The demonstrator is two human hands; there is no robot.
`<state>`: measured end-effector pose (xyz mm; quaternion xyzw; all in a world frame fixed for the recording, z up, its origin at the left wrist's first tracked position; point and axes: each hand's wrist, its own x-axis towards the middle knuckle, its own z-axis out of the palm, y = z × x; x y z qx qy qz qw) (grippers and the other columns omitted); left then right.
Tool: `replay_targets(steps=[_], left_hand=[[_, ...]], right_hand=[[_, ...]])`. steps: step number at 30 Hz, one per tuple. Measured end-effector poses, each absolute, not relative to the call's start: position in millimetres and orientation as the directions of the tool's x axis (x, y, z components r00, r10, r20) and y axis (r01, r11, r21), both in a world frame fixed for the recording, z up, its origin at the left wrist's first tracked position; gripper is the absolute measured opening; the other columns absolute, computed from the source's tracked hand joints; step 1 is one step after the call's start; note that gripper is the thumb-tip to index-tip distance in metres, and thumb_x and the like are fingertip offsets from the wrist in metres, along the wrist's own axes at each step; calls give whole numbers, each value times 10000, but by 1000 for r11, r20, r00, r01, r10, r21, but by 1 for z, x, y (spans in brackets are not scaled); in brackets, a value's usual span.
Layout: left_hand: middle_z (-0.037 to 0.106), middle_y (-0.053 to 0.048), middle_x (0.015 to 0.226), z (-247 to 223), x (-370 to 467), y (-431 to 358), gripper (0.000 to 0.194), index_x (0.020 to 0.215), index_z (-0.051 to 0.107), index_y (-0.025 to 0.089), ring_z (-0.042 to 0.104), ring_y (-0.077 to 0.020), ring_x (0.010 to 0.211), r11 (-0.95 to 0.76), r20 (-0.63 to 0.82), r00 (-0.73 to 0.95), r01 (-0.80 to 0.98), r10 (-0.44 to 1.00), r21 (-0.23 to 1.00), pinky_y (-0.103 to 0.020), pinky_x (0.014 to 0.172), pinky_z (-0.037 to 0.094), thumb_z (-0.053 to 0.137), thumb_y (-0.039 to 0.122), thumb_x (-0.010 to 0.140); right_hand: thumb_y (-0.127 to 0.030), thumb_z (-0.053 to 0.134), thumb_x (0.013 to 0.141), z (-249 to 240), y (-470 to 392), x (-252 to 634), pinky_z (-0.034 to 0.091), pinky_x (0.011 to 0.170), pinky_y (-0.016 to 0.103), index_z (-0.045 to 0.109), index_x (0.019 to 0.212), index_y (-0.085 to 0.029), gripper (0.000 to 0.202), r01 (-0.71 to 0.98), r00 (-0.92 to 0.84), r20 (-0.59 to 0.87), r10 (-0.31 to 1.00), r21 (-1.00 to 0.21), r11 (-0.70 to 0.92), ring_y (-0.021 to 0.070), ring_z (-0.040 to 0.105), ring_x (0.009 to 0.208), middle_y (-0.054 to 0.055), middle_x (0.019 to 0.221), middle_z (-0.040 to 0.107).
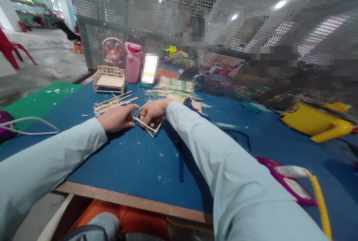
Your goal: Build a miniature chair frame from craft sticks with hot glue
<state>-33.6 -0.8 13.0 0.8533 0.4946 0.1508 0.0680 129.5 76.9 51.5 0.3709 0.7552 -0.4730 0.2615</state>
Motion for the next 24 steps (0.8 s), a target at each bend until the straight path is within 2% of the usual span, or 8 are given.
replay_targets(steps=[3,7,10,13,19,24], left_hand=[[642,-65,891,9,-36,2,683,1281,353,154,601,-209,797,-442,189,401,834,896,330,-277,660,422,645,332,689],[637,-64,951,6,-36,2,667,1259,379,160,597,-220,870,-420,209,364,814,907,403,-299,732,428,666,291,672],[639,-66,995,6,-34,1,642,1250,396,164,593,-223,911,-415,228,348,800,909,432,-307,770,426,665,256,674],[653,-51,978,5,-32,1,581,1230,428,194,596,-218,912,-437,253,360,793,898,425,-307,769,428,647,250,695],[677,-19,902,6,-32,1,341,1062,570,229,609,-204,853,-482,255,413,796,874,366,-287,719,427,606,247,723],[676,-23,897,7,-31,0,322,1047,579,223,611,-210,831,-491,267,420,807,867,327,-287,683,426,593,253,727]], right_hand=[[-335,672,648,54,77,131,238,372,165,569,669,-124,236,813,-583,-737,344,-524,256,41,433,388,-53,471,530],[-309,665,655,54,78,133,231,370,175,585,688,-122,207,790,-613,-710,345,-560,250,27,384,375,-53,498,535],[-312,665,656,53,78,135,237,378,176,614,772,-123,228,780,-623,-694,360,-581,230,25,385,396,-38,570,579],[-307,662,655,52,78,136,250,389,178,625,819,-124,249,774,-632,-684,364,-587,239,23,382,410,-27,618,604],[-311,697,619,50,78,138,276,423,186,642,793,-127,259,738,-672,-642,368,-622,262,26,380,423,-61,523,541],[-301,730,563,50,73,138,295,437,183,653,773,-133,280,756,-642,-638,426,-618,213,26,412,433,-60,536,569]])
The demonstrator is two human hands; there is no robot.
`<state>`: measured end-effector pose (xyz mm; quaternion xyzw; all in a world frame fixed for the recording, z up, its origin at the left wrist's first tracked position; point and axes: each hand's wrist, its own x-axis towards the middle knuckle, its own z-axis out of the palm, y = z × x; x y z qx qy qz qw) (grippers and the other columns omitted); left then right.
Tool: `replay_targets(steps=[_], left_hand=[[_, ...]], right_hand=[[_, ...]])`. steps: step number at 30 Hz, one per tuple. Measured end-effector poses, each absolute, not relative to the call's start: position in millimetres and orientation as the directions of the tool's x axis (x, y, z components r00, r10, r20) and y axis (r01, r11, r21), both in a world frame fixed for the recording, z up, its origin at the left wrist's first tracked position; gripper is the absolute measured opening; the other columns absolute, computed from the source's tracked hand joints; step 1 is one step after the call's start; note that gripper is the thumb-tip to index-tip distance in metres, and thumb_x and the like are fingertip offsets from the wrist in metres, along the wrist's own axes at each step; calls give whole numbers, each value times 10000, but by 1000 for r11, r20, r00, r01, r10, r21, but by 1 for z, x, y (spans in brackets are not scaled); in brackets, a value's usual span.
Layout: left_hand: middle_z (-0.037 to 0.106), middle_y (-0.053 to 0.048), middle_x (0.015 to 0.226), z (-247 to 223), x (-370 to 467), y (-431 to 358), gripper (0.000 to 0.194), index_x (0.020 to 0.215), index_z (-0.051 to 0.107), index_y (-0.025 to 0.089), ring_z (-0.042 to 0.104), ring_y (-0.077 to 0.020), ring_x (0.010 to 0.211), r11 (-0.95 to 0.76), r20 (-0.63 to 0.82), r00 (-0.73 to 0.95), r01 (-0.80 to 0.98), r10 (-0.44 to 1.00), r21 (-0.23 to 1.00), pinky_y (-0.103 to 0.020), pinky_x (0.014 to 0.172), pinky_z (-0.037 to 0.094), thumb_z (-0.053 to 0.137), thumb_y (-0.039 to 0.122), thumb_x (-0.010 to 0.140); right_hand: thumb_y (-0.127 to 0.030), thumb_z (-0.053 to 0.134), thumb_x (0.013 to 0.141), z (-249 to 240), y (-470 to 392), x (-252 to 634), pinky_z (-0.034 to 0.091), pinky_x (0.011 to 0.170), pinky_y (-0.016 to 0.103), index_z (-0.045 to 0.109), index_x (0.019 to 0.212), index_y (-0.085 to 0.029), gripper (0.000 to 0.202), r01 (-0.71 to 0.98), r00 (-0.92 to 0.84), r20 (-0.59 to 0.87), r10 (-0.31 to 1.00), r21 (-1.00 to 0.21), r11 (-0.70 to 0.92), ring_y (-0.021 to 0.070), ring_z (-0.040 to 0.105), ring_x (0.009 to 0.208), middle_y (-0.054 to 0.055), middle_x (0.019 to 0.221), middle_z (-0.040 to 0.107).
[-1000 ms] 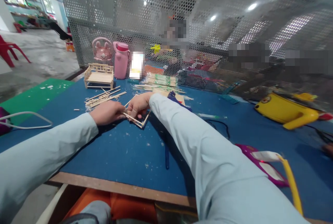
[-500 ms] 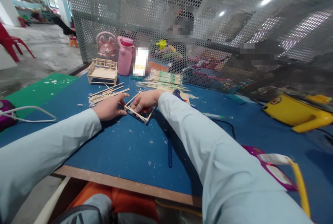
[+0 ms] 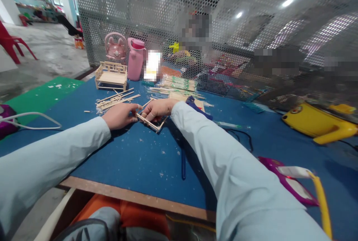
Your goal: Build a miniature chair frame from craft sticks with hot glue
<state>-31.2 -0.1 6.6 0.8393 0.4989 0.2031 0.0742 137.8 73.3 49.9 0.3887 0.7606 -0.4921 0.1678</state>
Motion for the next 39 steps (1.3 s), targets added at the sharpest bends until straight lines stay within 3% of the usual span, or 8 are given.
replay_targets(steps=[12,18,24,33,39], left_hand=[[656,-38,920,9,-30,-2,335,1081,557,222,601,-212,859,-483,231,428,821,874,304,-304,722,441,564,273,749],[442,-118,1283,10,-29,-5,527,1209,437,178,487,-232,1112,-616,363,515,742,777,265,-336,878,421,575,226,703],[582,-86,1137,11,-28,-3,425,1200,432,192,551,-219,1024,-665,289,603,712,744,227,-334,833,438,479,186,777],[594,-88,1142,9,-28,-1,423,1251,398,187,576,-202,993,-683,349,592,680,726,267,-305,800,438,437,238,833],[624,-73,1087,11,-28,-1,383,1196,449,195,593,-188,932,-684,309,612,682,728,259,-274,760,433,481,231,817]], right_hand=[[-328,734,558,45,74,139,370,506,194,653,781,-129,309,759,-630,-651,422,-631,160,44,488,500,-14,633,650],[-364,730,557,48,71,138,387,528,215,651,719,-117,306,755,-643,-641,419,-624,203,47,472,490,-8,634,645],[-342,740,535,52,68,137,389,550,217,611,702,-118,308,752,-645,-638,421,-628,200,56,492,522,-14,630,631],[-330,738,526,48,70,140,390,560,226,583,726,-138,317,748,-650,-638,414,-632,202,70,502,553,-25,656,619],[-304,728,529,43,73,142,402,543,226,529,700,-151,303,682,-723,-564,400,-677,278,85,530,569,-46,639,595]])
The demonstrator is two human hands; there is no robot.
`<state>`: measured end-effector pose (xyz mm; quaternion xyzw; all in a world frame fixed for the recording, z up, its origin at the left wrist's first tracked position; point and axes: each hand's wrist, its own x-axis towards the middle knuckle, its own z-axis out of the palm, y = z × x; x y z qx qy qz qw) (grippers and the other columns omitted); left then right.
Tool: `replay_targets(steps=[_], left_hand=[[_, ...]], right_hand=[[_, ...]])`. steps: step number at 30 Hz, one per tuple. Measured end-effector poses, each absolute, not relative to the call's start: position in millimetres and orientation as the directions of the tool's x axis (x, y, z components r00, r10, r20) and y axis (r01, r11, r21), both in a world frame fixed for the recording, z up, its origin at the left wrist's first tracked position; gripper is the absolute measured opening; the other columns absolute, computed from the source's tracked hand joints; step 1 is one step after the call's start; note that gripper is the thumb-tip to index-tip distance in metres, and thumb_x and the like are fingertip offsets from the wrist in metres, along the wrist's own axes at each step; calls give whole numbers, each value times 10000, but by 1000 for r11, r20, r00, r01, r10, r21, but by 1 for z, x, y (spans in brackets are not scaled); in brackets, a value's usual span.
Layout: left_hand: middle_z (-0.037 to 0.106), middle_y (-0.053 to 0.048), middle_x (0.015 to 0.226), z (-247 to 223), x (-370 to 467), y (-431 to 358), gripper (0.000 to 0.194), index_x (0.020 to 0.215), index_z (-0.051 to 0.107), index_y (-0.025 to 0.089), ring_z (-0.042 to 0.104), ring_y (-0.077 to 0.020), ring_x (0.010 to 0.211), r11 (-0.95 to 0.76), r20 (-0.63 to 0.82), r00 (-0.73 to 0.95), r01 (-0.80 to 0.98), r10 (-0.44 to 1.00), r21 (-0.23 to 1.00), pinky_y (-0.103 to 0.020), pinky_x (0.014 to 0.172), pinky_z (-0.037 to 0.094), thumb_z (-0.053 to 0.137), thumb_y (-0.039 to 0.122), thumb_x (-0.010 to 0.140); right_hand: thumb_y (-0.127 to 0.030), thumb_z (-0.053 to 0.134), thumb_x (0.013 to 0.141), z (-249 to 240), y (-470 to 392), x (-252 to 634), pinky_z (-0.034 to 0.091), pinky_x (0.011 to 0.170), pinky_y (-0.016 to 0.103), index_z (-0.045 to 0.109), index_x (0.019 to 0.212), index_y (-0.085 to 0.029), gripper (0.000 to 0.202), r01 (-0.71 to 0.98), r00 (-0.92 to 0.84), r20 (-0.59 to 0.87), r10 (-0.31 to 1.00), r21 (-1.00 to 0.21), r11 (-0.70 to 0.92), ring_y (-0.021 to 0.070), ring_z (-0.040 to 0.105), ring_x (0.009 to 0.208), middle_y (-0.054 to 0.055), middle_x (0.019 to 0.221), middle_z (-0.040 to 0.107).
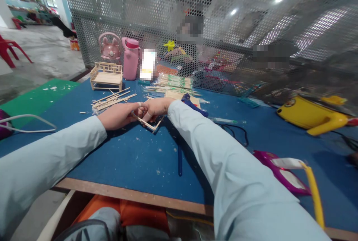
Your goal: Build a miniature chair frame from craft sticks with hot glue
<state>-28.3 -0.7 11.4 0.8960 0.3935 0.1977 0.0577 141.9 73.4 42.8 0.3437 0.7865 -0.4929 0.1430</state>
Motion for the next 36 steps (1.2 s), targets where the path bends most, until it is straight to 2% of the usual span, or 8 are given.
replay_targets(steps=[8,15,19,21,23,28,32,36], left_hand=[[679,-62,933,11,-29,2,267,1067,551,211,625,-200,844,-689,259,640,697,723,201,-251,667,408,512,273,810],[684,-46,816,15,-29,0,178,919,616,188,623,-171,739,-703,274,648,672,710,232,-234,627,388,482,261,827],[684,-32,804,21,-29,-5,235,1008,610,192,618,-150,725,-683,267,629,681,730,265,-228,654,403,489,202,806],[689,-36,821,25,-29,-7,260,1029,607,186,621,-152,746,-650,269,592,700,759,296,-234,674,414,506,192,790],[695,-38,819,30,-27,-7,261,1020,609,174,627,-152,739,-607,268,545,709,795,360,-239,678,427,525,197,774],[704,-43,783,49,-17,-8,305,1046,584,144,639,-139,665,-527,230,487,655,842,542,-234,629,456,545,200,748],[700,-40,744,63,-8,-8,302,1032,591,149,626,-135,636,-558,237,518,648,822,519,-235,593,456,556,191,735],[694,-39,744,78,-4,-4,337,1057,579,145,595,-118,590,-564,186,561,638,807,524,-221,540,440,573,179,722]], right_hand=[[-297,761,476,39,76,146,404,543,224,433,581,-159,371,679,-726,-550,413,-668,305,61,469,496,-93,507,491],[-310,761,500,49,69,148,436,617,265,556,721,-158,337,687,-713,-556,427,-675,269,100,531,585,-46,589,573],[-307,698,600,73,46,179,433,652,265,568,832,-184,293,568,-641,-198,741,-772,285,113,545,675,-1,762,620],[-313,658,642,77,29,203,409,584,250,546,771,-185,213,536,-489,6,872,-787,306,97,506,593,-3,715,598],[-317,650,641,71,12,224,380,527,241,527,691,-178,192,558,-366,58,929,-785,269,85,451,511,-21,596,534],[-395,661,625,50,-12,233,386,506,220,596,781,-155,294,473,-232,-34,972,-877,82,79,471,530,16,686,584],[-356,716,566,45,-15,216,409,538,202,642,818,-152,333,252,-305,-55,951,-967,25,87,532,611,36,777,625],[-323,747,522,40,-13,209,426,566,207,646,760,-160,305,59,-220,2,976,-998,15,80,540,590,8,712,627]])
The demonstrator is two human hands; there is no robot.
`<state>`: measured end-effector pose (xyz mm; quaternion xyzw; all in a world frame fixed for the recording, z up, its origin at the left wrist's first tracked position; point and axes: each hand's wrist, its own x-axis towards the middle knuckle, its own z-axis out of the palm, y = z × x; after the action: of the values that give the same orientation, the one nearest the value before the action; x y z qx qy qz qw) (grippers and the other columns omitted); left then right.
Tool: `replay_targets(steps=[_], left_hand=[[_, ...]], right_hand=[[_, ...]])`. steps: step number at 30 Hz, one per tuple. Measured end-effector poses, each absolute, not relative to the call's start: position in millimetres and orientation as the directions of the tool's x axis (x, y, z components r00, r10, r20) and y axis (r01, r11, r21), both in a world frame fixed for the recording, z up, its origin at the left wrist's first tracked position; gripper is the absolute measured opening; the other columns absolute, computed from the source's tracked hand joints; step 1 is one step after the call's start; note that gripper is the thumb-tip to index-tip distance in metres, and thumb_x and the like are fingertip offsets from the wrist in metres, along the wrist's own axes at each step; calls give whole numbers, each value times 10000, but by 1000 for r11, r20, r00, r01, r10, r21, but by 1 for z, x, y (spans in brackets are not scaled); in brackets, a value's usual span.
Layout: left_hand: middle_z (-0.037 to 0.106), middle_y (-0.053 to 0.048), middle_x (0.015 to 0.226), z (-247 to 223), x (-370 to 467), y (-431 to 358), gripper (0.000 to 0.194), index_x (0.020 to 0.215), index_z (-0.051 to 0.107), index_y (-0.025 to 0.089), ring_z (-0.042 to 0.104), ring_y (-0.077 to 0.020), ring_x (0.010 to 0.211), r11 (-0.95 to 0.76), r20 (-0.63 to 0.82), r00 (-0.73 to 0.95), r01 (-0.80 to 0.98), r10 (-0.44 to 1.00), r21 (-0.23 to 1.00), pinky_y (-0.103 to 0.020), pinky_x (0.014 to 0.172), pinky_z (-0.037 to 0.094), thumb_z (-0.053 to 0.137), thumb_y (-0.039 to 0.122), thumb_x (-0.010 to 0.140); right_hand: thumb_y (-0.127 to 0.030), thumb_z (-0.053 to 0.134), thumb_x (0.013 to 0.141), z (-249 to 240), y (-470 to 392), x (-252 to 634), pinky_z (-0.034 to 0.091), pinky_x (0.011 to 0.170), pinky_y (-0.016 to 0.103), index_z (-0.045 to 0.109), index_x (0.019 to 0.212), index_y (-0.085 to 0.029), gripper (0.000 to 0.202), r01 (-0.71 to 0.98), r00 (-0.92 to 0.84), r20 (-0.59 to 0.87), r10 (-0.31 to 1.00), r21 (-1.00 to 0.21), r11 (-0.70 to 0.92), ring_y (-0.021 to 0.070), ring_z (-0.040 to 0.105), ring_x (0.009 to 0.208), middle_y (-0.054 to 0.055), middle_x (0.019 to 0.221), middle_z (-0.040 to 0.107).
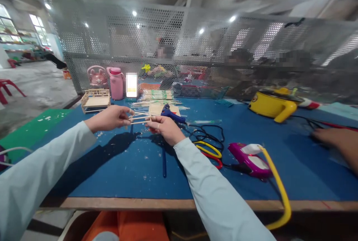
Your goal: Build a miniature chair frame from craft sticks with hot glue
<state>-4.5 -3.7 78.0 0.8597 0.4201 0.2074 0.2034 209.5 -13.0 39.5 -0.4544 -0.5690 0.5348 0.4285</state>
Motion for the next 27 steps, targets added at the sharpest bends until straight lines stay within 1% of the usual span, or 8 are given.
replay_targets(steps=[4,6,9,12,21,24,26,27], left_hand=[[679,-43,734,90,-6,-3,348,1078,557,123,536,-89,504,-509,90,574,630,814,587,-208,489,419,564,185,736],[674,-43,727,91,-8,-4,344,1085,550,120,530,-86,499,-494,87,569,618,818,612,-206,487,416,553,189,748],[677,-54,746,81,-12,-6,337,1088,545,122,568,-107,568,-531,170,559,585,812,613,-217,525,431,544,208,761],[688,-64,818,68,-15,-7,334,1093,544,140,596,-123,648,-600,285,554,545,782,585,-240,605,455,542,237,773],[675,-37,791,57,-10,-13,335,1102,549,169,596,-143,701,-617,376,498,528,781,583,-254,667,447,542,254,778],[654,-57,909,48,-6,-18,395,1171,496,176,562,-117,647,-552,412,373,465,831,692,-239,615,447,517,307,798],[589,-79,1070,40,-4,-20,439,1210,442,192,547,-97,649,-484,453,175,382,874,787,-215,564,441,499,357,807],[577,-79,1055,37,-3,-22,419,1175,455,185,536,-90,637,-432,441,55,335,896,837,-200,527,430,488,387,810]], right_hand=[[-296,746,519,37,-15,202,442,576,208,628,727,-157,276,-54,-173,-6,985,-998,-16,77,552,579,-5,681,628],[-268,748,510,37,-17,196,451,576,194,612,705,-151,265,-121,-169,-10,986,-992,-31,72,557,579,-15,652,618],[-220,753,485,37,-20,186,466,585,172,575,700,-153,286,-241,-131,-2,991,-970,-34,63,569,590,-29,624,612],[-208,757,467,35,-23,179,475,555,173,517,736,-176,361,-332,-18,-4,1000,-943,-10,76,592,599,-42,618,617],[-257,759,492,34,-27,171,459,480,179,416,866,-206,510,-272,134,148,980,-945,180,108,615,596,-60,642,620],[-254,751,505,35,-27,172,453,473,175,411,934,-201,549,-272,144,151,978,-944,186,112,619,598,-61,641,614],[-253,749,509,35,-27,172,449,470,172,408,958,-200,565,-276,152,151,977,-942,188,112,621,601,-59,649,614],[-251,747,510,35,-27,172,447,469,169,407,962,-202,567,-279,156,154,976,-941,194,113,622,605,-59,655,616]])
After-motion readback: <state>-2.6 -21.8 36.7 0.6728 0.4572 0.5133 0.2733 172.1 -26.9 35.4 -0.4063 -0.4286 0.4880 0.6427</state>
